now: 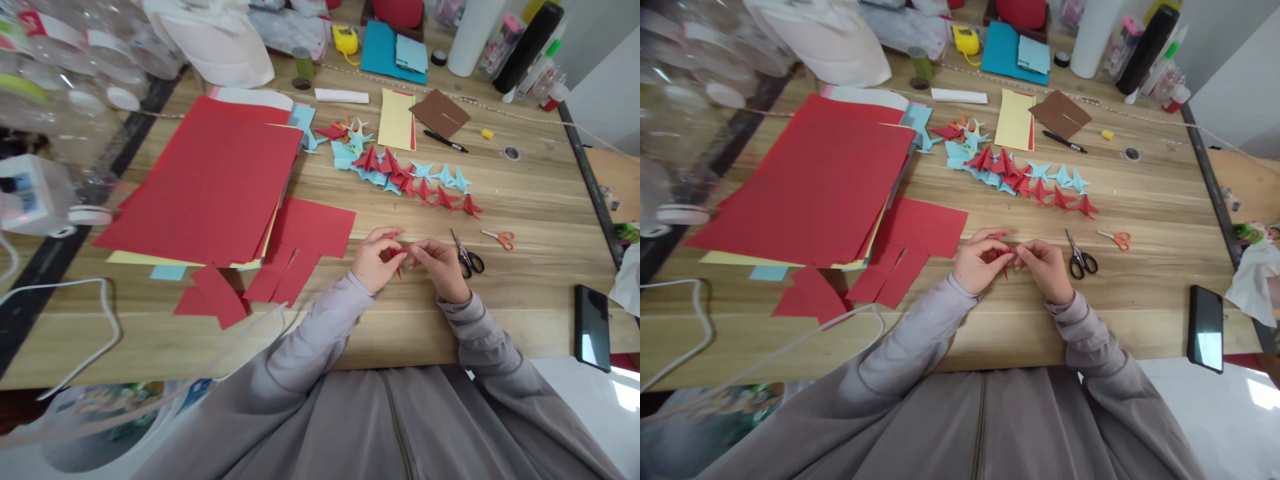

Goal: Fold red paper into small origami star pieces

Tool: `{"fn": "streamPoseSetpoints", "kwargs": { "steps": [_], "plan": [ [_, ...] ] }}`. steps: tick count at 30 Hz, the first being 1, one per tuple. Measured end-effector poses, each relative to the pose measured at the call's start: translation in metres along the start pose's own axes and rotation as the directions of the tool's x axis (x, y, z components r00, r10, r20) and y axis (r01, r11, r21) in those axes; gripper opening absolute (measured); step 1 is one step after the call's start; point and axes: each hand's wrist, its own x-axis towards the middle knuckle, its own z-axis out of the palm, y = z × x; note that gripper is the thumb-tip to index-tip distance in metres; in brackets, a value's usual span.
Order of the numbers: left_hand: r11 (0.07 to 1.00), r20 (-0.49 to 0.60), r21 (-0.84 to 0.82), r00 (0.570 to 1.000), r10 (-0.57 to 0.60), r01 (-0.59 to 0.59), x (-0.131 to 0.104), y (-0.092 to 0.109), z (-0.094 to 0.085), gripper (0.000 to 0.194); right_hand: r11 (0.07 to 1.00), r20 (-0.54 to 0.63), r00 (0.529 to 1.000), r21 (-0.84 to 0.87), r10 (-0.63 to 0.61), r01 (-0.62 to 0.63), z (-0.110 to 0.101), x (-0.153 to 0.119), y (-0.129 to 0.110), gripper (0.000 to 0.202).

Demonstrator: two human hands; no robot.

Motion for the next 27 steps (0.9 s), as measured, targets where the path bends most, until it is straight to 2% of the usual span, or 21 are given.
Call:
{"fn": "streamPoseSetpoints", "kwargs": {
  "steps": [5,8,12,15,17,22,27],
  "plan": [
    [1.000,0.002,-0.007,1.000,0.024,-0.024,-0.0009,-0.0002,0.0011,0.005,0.999,0.028,0.999,-0.021,0.032,-0.032,0.0008,-0.0003,0.0021,0.028],
    [1.000,0.012,0.010,1.000,0.027,-0.027,-0.0016,0.0012,0.0010,0.006,0.996,0.027,1.000,-0.084,0.007,-0.005,0.0009,-0.0002,0.0048,0.029],
    [0.999,0.030,0.019,0.999,0.030,-0.031,-0.0022,0.0036,0.0004,0.005,0.966,0.006,0.997,-0.247,-0.079,0.078,0.0016,-0.0024,0.0049,0.022],
    [1.000,0.047,0.016,0.999,0.025,-0.026,-0.0022,0.0041,0.0008,0.005,0.891,0.001,0.987,-0.429,-0.163,0.148,0.0037,-0.0055,0.0019,0.017],
    [1.000,0.049,0.004,0.999,0.006,-0.007,-0.0017,0.0033,0.0015,0.006,0.854,-0.015,0.980,-0.494,-0.199,0.166,0.0047,-0.0066,0.0004,0.016],
    [0.995,0.030,-0.086,0.998,-0.050,0.053,0.0007,-0.0006,0.0020,0.007,0.950,-0.021,0.995,-0.299,-0.102,0.091,-0.0001,-0.0032,0.0023,0.028],
    [0.988,0.023,-0.133,0.997,-0.079,0.082,0.0025,-0.0015,0.0007,0.006,0.973,-0.034,0.997,-0.222,-0.069,0.060,-0.0036,-0.0003,0.0029,0.032]
  ]
}}
